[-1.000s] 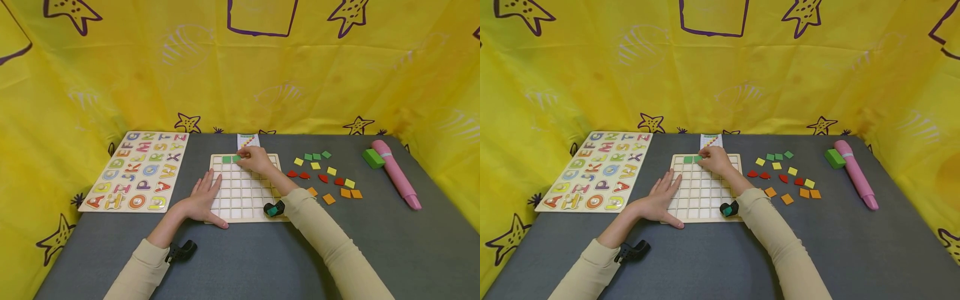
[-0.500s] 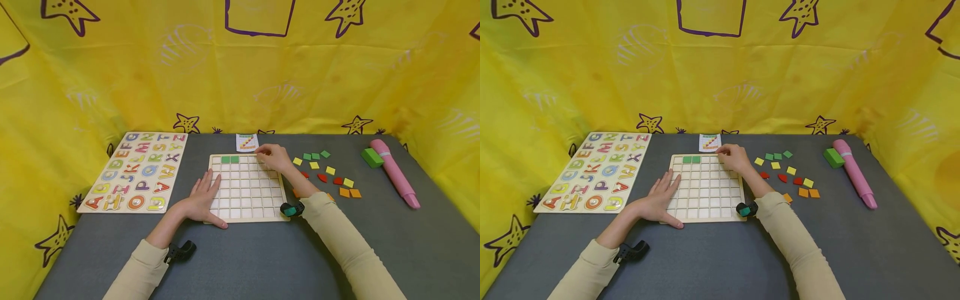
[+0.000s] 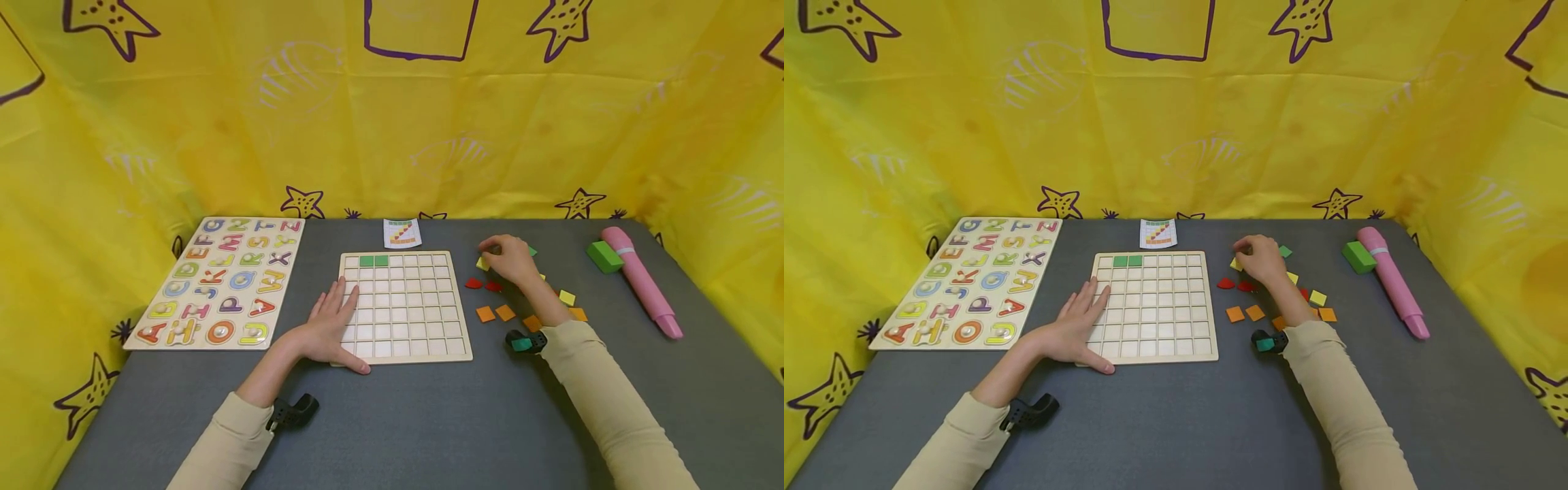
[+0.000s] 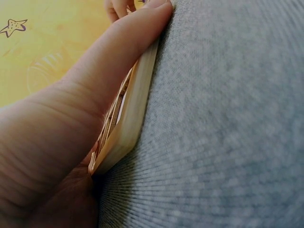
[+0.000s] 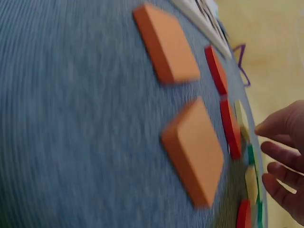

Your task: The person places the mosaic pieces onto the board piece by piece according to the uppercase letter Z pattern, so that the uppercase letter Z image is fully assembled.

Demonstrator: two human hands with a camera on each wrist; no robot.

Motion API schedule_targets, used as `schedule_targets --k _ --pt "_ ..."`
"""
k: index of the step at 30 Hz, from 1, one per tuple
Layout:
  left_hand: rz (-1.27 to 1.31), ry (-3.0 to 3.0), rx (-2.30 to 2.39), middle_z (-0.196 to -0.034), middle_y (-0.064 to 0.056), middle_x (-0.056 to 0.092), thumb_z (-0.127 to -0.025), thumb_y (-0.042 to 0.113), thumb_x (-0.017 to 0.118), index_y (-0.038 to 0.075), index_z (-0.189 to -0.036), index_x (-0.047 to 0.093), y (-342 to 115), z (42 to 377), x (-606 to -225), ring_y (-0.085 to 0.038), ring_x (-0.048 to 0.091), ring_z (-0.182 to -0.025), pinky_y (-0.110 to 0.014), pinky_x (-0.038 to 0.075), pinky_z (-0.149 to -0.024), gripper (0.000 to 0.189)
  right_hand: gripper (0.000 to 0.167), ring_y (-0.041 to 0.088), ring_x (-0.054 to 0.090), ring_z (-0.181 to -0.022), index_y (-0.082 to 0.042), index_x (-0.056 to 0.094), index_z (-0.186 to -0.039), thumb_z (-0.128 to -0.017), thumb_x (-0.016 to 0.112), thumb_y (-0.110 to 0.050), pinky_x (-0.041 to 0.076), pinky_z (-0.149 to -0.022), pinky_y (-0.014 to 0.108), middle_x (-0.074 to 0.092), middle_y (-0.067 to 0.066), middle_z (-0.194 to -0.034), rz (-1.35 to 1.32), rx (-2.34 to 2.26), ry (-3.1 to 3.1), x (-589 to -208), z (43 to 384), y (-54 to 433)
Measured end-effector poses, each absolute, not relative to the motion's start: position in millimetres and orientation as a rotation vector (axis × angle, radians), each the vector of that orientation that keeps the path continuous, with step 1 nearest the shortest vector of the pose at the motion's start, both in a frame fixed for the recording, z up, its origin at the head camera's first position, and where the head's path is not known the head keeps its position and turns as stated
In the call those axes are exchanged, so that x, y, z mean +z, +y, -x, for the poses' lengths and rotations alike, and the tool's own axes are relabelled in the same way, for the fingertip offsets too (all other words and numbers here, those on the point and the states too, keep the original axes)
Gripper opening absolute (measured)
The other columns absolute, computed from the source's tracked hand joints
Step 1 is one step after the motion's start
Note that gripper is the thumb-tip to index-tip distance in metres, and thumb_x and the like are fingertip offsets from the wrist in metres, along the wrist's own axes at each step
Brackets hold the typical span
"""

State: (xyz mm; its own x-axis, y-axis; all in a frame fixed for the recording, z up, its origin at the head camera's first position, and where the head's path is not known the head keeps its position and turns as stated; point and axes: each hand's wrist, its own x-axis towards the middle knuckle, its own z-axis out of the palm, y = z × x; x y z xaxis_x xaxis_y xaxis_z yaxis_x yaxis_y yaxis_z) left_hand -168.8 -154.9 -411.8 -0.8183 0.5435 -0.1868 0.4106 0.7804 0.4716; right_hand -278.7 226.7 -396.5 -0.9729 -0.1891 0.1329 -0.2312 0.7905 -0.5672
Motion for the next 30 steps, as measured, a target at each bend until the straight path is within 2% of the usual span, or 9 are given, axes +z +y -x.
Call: schedule_targets --k 4,12,17,20,24,27,30 --pt "-0.737 2.662 0.594 -0.157 -0.027 -0.017 -0.062 0.063 0.083 -0.001 -0.155 0.000 -155 168 -411 -0.038 -0.017 -0.145 -0.056 -0.004 -0.114 0.140 0.030 0.051 0.044 -0.118 0.007 0.067 -0.116 -0.090 0.059 -0.005 0.028 -0.104 0.060 0.058 0.032 -0.121 -0.339 0.788 -2.919 -396 278 243" --pt "-0.737 2.661 0.594 -0.158 -0.027 -0.015 -0.063 0.063 0.083 -0.001 -0.155 0.000 -155 168 -411 -0.038 -0.017 -0.145 -0.055 -0.004 -0.114 0.139 0.034 0.054 0.037 -0.121 0.009 0.066 -0.116 -0.090 0.064 -0.012 0.026 -0.104 0.061 0.056 0.033 -0.121 -0.282 0.738 -2.984 -395 277 258" --pt "-0.738 2.658 0.591 -0.157 -0.027 -0.017 -0.063 0.062 0.083 -0.001 -0.155 0.000 -156 168 -410 -0.038 -0.018 -0.145 -0.055 -0.004 -0.114 0.139 0.035 0.051 0.040 -0.120 0.009 0.067 -0.115 -0.092 0.066 -0.017 0.023 -0.106 0.060 0.058 0.031 -0.120 -0.253 0.788 -2.968 -395 277 257" --pt "-0.750 2.656 0.607 -0.157 -0.028 -0.016 -0.064 0.061 0.083 -0.003 -0.154 0.000 -156 168 -410 -0.039 -0.017 -0.144 -0.057 -0.003 -0.113 0.139 0.036 0.045 0.049 -0.112 0.007 0.067 -0.115 -0.092 0.068 -0.021 0.032 -0.101 0.057 0.061 0.028 -0.117 -0.245 0.868 -2.935 -393 277 250" --pt "-0.747 2.654 0.613 -0.157 -0.028 -0.017 -0.063 0.061 0.084 -0.003 -0.154 0.000 -156 169 -410 -0.039 -0.017 -0.144 -0.057 -0.003 -0.113 0.139 0.041 0.036 0.058 -0.098 0.001 0.066 -0.119 -0.092 0.068 -0.030 0.045 -0.084 0.048 0.064 0.022 -0.116 -0.245 1.022 -2.938 -389 279 230" --pt "-0.735 2.653 0.592 -0.157 -0.027 -0.018 -0.063 0.062 0.083 -0.001 -0.155 -0.001 -155 169 -410 -0.038 -0.018 -0.145 -0.055 -0.004 -0.114 0.139 0.042 0.033 0.061 -0.093 -0.003 0.066 -0.121 -0.092 0.068 -0.033 0.048 -0.079 0.044 0.065 0.018 -0.116 -0.254 1.118 -2.953 -388 280 212" --pt "-0.730 2.651 0.576 -0.157 -0.026 -0.020 -0.064 0.062 0.083 0.000 -0.155 -0.002 -155 169 -410 -0.037 -0.019 -0.144 -0.055 -0.004 -0.114 0.139 0.041 0.031 0.061 -0.092 -0.004 0.067 -0.120 -0.091 0.069 -0.033 0.048 -0.079 0.042 0.067 0.016 -0.113 -0.279 1.152 -2.951 -389 282 194"
